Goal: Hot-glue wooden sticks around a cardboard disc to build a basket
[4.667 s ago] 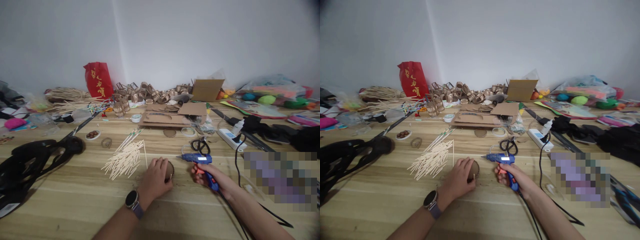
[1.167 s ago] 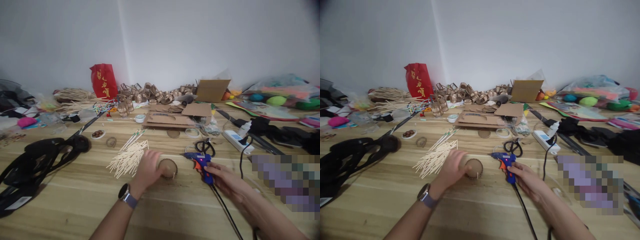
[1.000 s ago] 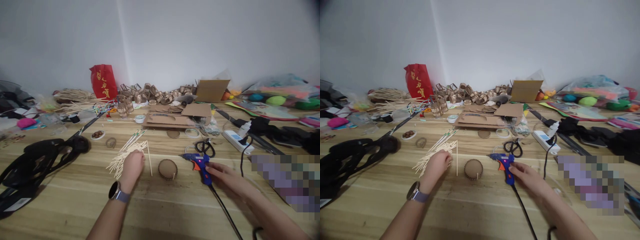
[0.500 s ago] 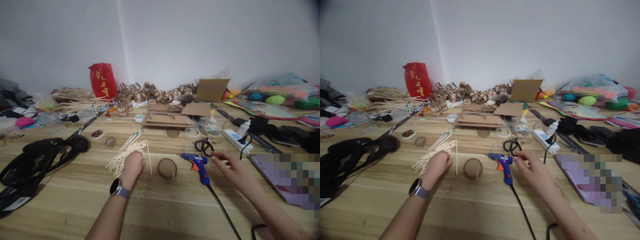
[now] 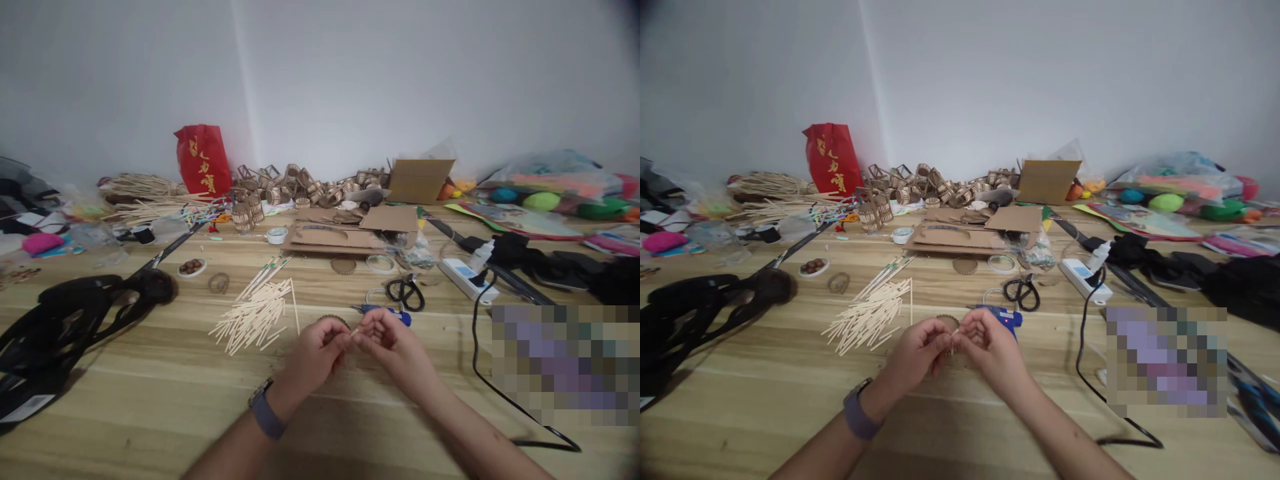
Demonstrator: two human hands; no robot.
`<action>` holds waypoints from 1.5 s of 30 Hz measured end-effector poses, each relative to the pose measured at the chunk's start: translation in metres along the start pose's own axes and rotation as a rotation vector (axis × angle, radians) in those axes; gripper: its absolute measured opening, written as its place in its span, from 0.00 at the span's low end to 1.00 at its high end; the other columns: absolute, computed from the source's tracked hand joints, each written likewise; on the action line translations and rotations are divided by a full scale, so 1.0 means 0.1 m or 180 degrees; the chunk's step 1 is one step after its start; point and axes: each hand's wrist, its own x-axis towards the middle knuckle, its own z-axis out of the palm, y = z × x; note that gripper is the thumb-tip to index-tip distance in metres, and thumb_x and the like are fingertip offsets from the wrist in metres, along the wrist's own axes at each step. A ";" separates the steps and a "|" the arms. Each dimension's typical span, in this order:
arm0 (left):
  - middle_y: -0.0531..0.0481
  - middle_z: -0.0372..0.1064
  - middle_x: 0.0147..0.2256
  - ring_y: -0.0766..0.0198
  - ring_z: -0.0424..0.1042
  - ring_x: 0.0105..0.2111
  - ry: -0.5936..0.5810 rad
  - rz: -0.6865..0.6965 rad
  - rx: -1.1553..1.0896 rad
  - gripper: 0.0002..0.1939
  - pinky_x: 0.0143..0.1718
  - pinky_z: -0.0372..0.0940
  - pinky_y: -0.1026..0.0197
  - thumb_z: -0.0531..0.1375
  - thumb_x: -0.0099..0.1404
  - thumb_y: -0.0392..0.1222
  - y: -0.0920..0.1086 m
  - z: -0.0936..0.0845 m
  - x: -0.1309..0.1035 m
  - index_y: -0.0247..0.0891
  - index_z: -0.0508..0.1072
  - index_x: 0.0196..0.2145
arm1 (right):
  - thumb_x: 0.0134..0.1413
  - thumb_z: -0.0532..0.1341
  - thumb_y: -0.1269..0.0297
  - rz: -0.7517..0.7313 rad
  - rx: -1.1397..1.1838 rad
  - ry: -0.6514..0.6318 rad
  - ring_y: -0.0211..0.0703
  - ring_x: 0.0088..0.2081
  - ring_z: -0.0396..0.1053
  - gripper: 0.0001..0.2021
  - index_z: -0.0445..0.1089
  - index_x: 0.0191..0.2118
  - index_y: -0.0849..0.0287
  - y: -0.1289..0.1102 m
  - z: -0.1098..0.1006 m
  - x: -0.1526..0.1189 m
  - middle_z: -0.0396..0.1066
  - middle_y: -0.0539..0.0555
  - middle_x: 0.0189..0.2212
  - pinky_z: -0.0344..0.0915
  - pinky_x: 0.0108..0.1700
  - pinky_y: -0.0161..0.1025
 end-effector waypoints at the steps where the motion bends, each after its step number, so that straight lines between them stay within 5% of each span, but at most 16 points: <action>1: 0.60 0.58 0.17 0.72 0.56 0.14 0.0006 -0.0012 -0.0068 0.19 0.16 0.53 0.69 0.59 0.59 0.58 -0.01 0.01 0.00 0.37 0.65 0.30 | 0.46 0.64 0.49 0.0051 0.0064 -0.0029 0.38 0.27 0.68 0.15 0.66 0.32 0.56 0.01 -0.01 0.00 0.70 0.48 0.24 0.66 0.30 0.34; 6: 0.58 0.62 0.21 0.70 0.62 0.17 -0.0049 -0.0026 -0.0020 0.19 0.18 0.59 0.68 0.59 0.60 0.58 -0.01 -0.03 0.01 0.38 0.64 0.31 | 0.50 0.61 0.49 0.0081 -0.0254 -0.0305 0.37 0.24 0.64 0.15 0.66 0.30 0.57 0.01 -0.09 0.02 0.67 0.47 0.21 0.62 0.28 0.34; 10: 0.47 0.71 0.35 0.60 0.71 0.36 0.0545 0.0751 0.1613 0.16 0.40 0.67 0.57 0.58 0.63 0.54 -0.03 -0.21 0.05 0.38 0.68 0.38 | 0.51 0.58 0.56 -0.0165 -0.0780 -0.0227 0.37 0.24 0.62 0.10 0.65 0.29 0.56 0.09 -0.17 0.06 0.65 0.47 0.21 0.59 0.26 0.33; 13: 0.39 0.64 0.54 0.48 0.61 0.56 0.0287 0.1153 0.2729 0.32 0.57 0.57 0.44 0.67 0.54 0.55 -0.13 -0.32 0.10 0.38 0.64 0.51 | 0.51 0.56 0.61 -0.0175 -0.1187 -0.0464 0.37 0.23 0.60 0.06 0.65 0.28 0.57 0.18 -0.19 0.09 0.64 0.46 0.20 0.56 0.26 0.33; 16: 0.35 0.54 0.61 0.45 0.53 0.62 -0.0085 0.1010 0.3134 0.47 0.62 0.52 0.41 0.71 0.48 0.51 -0.28 -0.32 0.15 0.37 0.56 0.60 | 0.51 0.55 0.65 -0.0181 -0.1502 -0.0703 0.37 0.24 0.60 0.05 0.65 0.27 0.57 0.26 -0.15 0.08 0.63 0.47 0.20 0.55 0.26 0.33; 21: 0.36 0.52 0.62 0.48 0.52 0.63 -0.0239 0.0827 0.2990 0.47 0.61 0.53 0.40 0.70 0.51 0.44 -0.41 -0.27 0.18 0.40 0.51 0.63 | 0.51 0.55 0.68 -0.0210 -0.1639 -0.0820 0.37 0.25 0.62 0.05 0.66 0.27 0.58 0.31 -0.08 0.08 0.66 0.47 0.21 0.55 0.26 0.32; 45: 0.42 0.61 0.57 0.50 0.57 0.58 -0.0256 0.0892 0.2536 0.37 0.61 0.55 0.45 0.69 0.52 0.40 -0.37 -0.26 0.19 0.41 0.60 0.57 | 0.55 0.54 0.67 -0.0299 -0.1697 -0.0882 0.40 0.27 0.65 0.06 0.65 0.28 0.57 0.39 -0.06 0.08 0.69 0.50 0.24 0.58 0.29 0.34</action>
